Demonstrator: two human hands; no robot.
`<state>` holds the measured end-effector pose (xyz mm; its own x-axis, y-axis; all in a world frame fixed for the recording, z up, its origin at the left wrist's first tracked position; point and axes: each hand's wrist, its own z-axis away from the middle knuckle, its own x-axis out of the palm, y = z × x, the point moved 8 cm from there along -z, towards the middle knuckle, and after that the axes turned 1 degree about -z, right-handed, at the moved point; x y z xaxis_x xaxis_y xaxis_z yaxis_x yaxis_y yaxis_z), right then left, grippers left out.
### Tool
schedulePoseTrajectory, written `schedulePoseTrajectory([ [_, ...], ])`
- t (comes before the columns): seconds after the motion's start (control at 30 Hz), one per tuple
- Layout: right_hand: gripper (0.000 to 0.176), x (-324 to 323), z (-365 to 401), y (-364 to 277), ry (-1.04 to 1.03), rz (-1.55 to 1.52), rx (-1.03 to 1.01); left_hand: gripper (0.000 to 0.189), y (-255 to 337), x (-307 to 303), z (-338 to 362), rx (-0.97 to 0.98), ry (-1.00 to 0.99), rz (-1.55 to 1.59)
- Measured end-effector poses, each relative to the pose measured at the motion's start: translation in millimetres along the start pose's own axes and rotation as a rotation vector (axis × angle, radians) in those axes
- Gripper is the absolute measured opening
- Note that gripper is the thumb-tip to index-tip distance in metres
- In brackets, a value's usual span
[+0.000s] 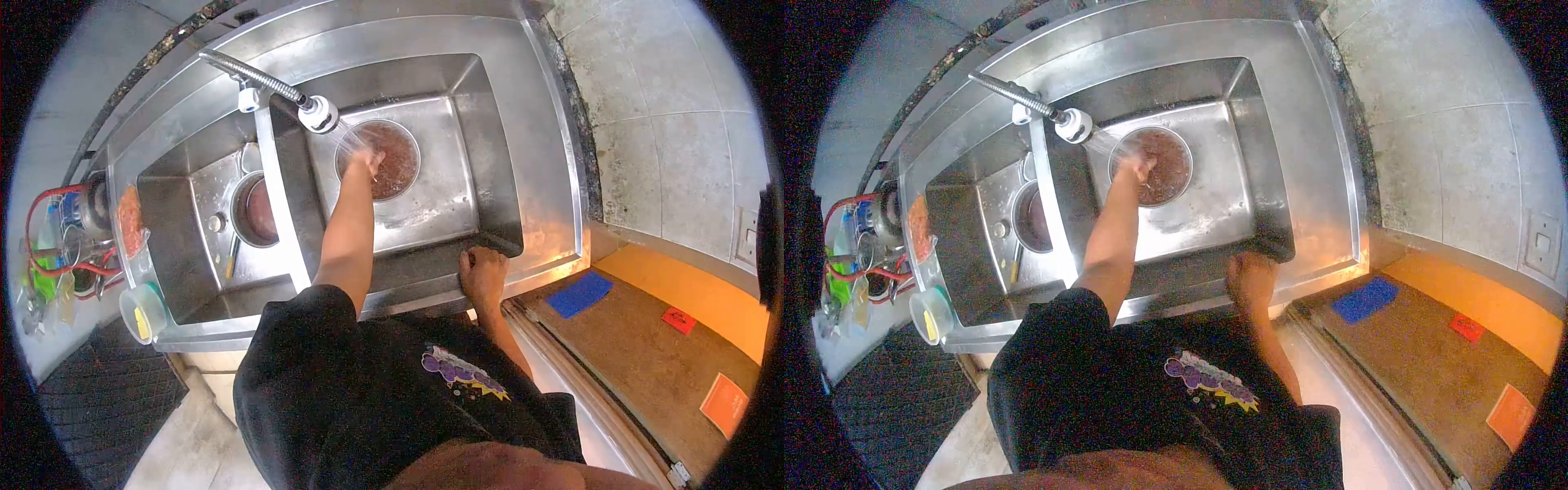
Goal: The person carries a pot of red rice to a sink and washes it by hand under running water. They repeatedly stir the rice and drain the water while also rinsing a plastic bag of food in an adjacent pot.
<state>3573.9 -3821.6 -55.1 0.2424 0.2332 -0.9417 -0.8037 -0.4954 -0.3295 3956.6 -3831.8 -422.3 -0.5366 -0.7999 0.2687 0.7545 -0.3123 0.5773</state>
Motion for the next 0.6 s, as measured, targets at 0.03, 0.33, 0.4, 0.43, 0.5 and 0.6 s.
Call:
schedulePoseTrajectory([
  [0.03, 0.017, -1, 0, -1, 0.004, -0.006, -0.003, 0.058, 4, -5, 2, 0.087, -0.002, -0.351],
  [0.33, 0.017, 1, 3, 3, 0.032, -0.005, -0.015, 0.057, 50, 22, 72, -0.118, -0.115, 0.319],
  [0.4, 0.017, 1, 5, 4, 0.037, 0.005, -0.013, 0.057, 55, 23, 65, -0.058, -0.121, 0.513],
  [0.43, 0.017, 1, 5, 4, 0.039, 0.003, -0.011, 0.058, 59, 23, 65, -0.028, -0.124, 0.611],
  [0.5, 0.017, 1, 4, 5, 0.026, 0.01, -0.012, 0.057, 58, 24, 71, 0.006, -0.104, 0.622],
  [0.6, 0.024, 9, 4, 9, -0.033, -0.011, -0.007, 0.053, 56, 25, 68, 0.01, 0.01, 0.657],
])
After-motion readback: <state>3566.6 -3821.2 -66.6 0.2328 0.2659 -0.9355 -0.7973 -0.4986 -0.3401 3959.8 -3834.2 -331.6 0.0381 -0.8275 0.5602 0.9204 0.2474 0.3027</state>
